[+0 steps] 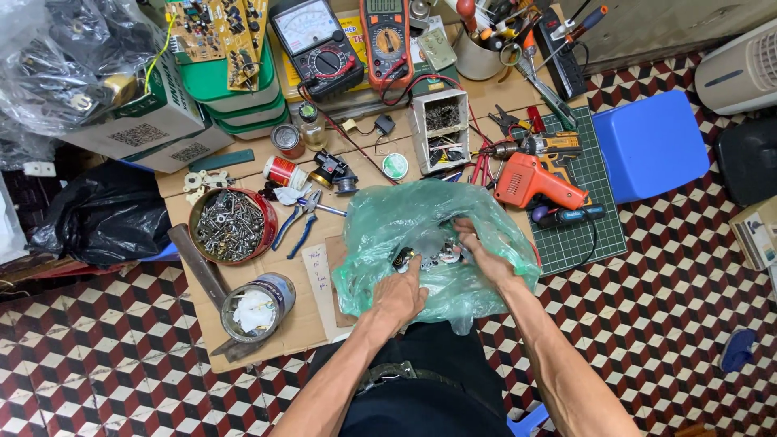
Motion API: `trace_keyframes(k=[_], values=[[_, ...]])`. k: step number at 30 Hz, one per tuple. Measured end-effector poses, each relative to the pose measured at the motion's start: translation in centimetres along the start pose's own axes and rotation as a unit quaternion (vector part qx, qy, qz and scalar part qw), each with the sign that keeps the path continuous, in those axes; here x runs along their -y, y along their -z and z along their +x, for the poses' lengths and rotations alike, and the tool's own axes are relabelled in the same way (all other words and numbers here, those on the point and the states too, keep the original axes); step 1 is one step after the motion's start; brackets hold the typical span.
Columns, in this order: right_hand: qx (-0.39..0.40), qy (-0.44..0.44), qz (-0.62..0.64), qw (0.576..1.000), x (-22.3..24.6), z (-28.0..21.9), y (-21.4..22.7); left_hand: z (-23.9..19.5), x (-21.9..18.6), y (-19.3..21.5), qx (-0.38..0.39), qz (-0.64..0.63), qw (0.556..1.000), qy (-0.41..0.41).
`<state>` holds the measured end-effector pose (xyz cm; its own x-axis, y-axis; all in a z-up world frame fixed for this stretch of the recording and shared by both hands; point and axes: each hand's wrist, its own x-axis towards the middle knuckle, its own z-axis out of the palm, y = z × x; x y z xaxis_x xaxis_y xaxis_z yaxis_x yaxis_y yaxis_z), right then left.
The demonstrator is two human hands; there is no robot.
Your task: The person sorts small electronic components from a green plastic bag onto a cluttered workbench. They pick up individual items, examine them, and place them on the table or into other containers. The person also handles plastic bags and wires, organizing them on the workbench.
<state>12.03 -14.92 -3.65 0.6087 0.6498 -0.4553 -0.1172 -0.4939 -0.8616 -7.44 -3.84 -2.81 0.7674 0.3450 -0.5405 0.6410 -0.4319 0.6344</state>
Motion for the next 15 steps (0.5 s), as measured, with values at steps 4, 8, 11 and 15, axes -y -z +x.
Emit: trace_keyframes(k=[4,8,11,15], values=[[-0.032,-0.040,-0.333,0.941,-1.3,-1.5,-1.0,-0.2,0.3,0.1,0.009,-0.002,1.000,-0.002],[0.006,0.001,-0.481,0.876,-1.7,-2.2,-3.0,-0.1,0.6,0.2,0.012,-0.006,1.000,0.010],[-0.015,0.033,-0.350,0.936,-9.9,0.5,-3.0,-0.6,0.3,1.0,0.018,-0.003,1.000,0.020],[0.035,0.010,-0.488,0.872,1.9,-2.0,-2.2,-0.9,0.6,1.6,0.004,-0.028,0.999,0.023]])
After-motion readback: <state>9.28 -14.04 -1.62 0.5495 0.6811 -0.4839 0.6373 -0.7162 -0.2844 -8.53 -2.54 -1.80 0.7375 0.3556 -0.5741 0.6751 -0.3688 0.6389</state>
